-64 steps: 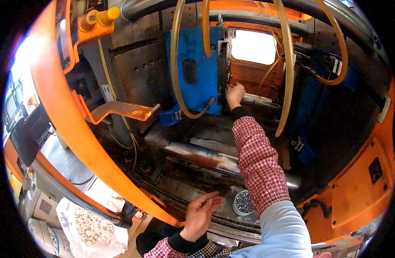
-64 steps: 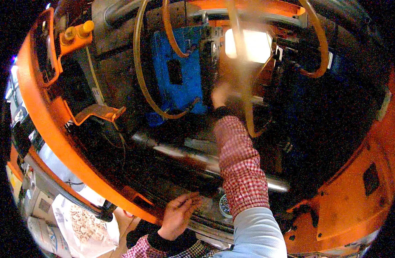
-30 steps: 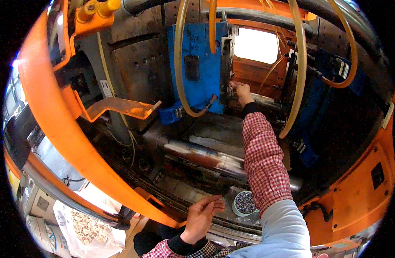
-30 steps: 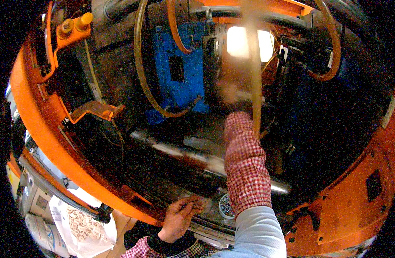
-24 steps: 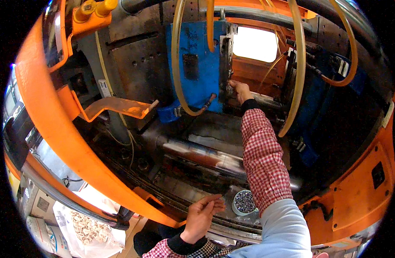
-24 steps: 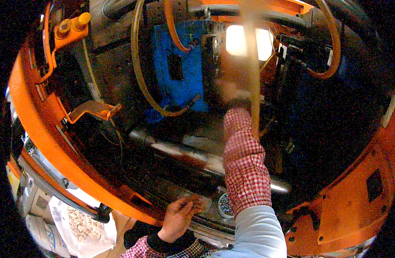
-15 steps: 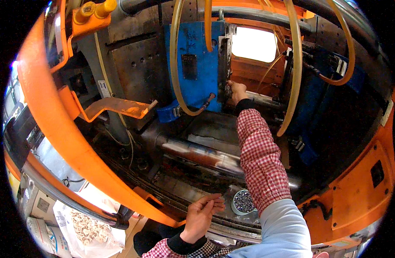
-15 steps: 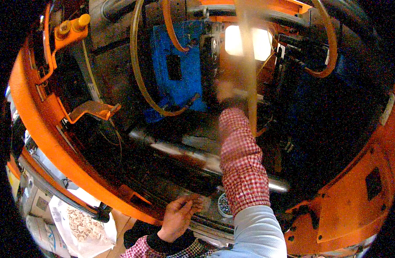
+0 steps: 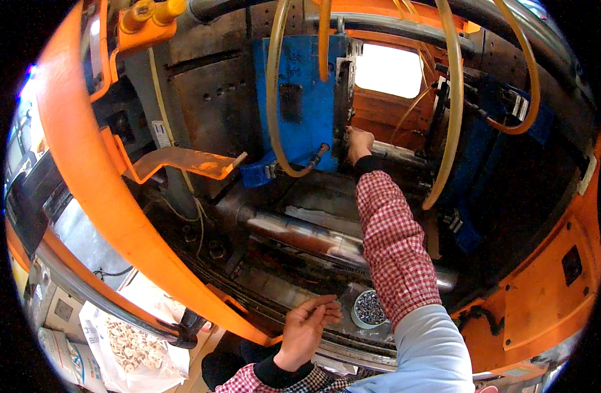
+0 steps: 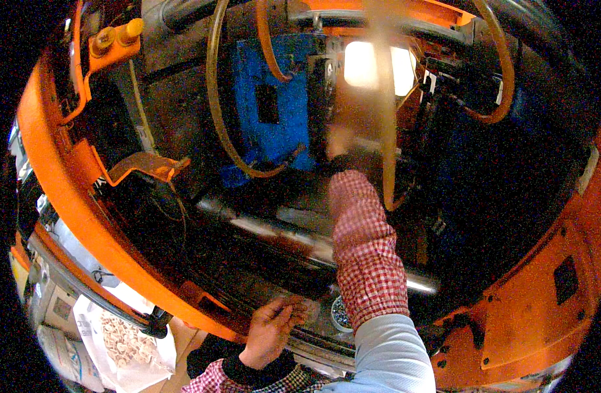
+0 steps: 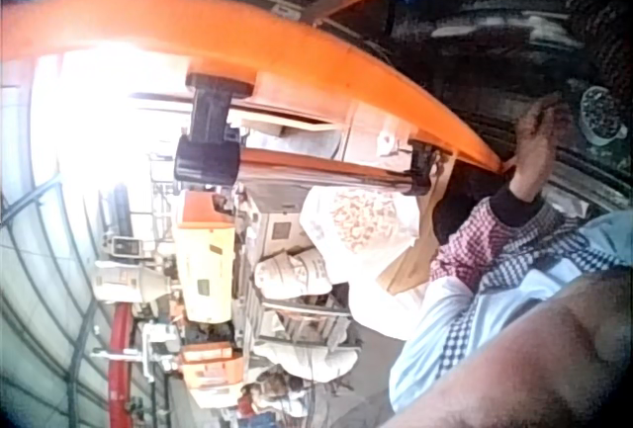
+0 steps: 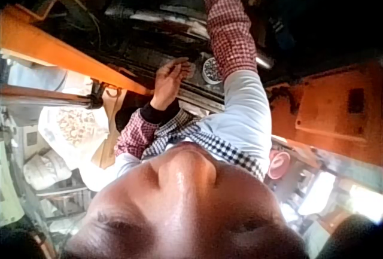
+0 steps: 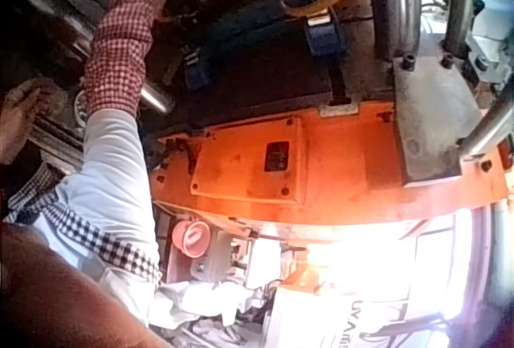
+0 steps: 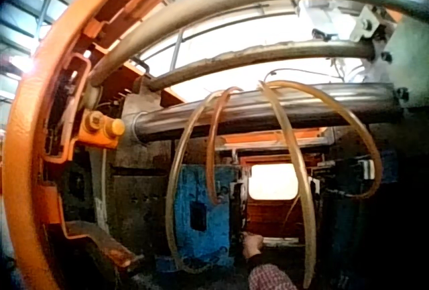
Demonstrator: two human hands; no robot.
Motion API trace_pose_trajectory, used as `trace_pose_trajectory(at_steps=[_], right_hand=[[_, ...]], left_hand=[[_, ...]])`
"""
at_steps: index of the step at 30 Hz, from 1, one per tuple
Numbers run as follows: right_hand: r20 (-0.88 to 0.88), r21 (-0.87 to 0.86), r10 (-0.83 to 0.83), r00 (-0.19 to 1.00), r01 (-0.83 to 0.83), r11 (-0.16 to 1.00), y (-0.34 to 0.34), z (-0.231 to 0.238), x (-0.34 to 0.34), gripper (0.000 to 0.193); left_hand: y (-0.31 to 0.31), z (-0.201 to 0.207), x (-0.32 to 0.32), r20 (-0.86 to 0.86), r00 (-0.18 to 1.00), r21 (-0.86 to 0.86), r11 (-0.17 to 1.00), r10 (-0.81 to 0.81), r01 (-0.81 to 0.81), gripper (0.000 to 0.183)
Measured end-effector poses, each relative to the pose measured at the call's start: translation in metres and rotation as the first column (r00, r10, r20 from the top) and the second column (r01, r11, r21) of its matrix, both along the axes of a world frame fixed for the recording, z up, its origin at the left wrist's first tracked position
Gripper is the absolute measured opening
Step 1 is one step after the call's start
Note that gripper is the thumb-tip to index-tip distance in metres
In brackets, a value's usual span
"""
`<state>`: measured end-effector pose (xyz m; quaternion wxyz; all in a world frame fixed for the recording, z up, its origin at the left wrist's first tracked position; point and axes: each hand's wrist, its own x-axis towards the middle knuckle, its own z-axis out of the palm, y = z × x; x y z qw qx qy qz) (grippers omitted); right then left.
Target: The person opens an orange industrial machine, retrieves small white plastic components, and assembles them by hand into a larger white plastic assembly. They repeatedly open the machine, insert parts, and place the assembled units into a white bag on a nearby table.
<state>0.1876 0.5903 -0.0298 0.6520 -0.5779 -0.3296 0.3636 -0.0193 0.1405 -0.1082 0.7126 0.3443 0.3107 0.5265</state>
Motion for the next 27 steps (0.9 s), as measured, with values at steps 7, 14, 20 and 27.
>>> trace_pose_trajectory(at_steps=[7,14,20,27], right_hand=[[0.678,0.246,-0.355,0.644,0.257,0.935,-0.035,0.01,-0.023,0.015],[0.461,0.253,-0.076,0.884,-0.049,0.966,-0.04,0.012,0.003,0.026],[0.764,0.391,0.106,0.637,-0.587,0.709,-0.244,0.045,-0.043,0.012],[0.858,0.029,0.381,0.344,-0.773,0.634,-0.38,0.005,-0.072,0.021]], left_hand=[[-0.002,0.005,-0.001,-0.028,0.999,0.006,0.999,0.038,-0.038,0.027],[0.005,0.014,0.003,-0.139,0.989,-0.054,0.996,0.057,-0.065,0.023],[0.027,0.025,0.001,-0.005,0.982,-0.116,0.976,0.188,-0.187,0.025],[0.034,0.031,0.004,0.142,0.975,-0.077,0.984,0.168,-0.158,0.033]])
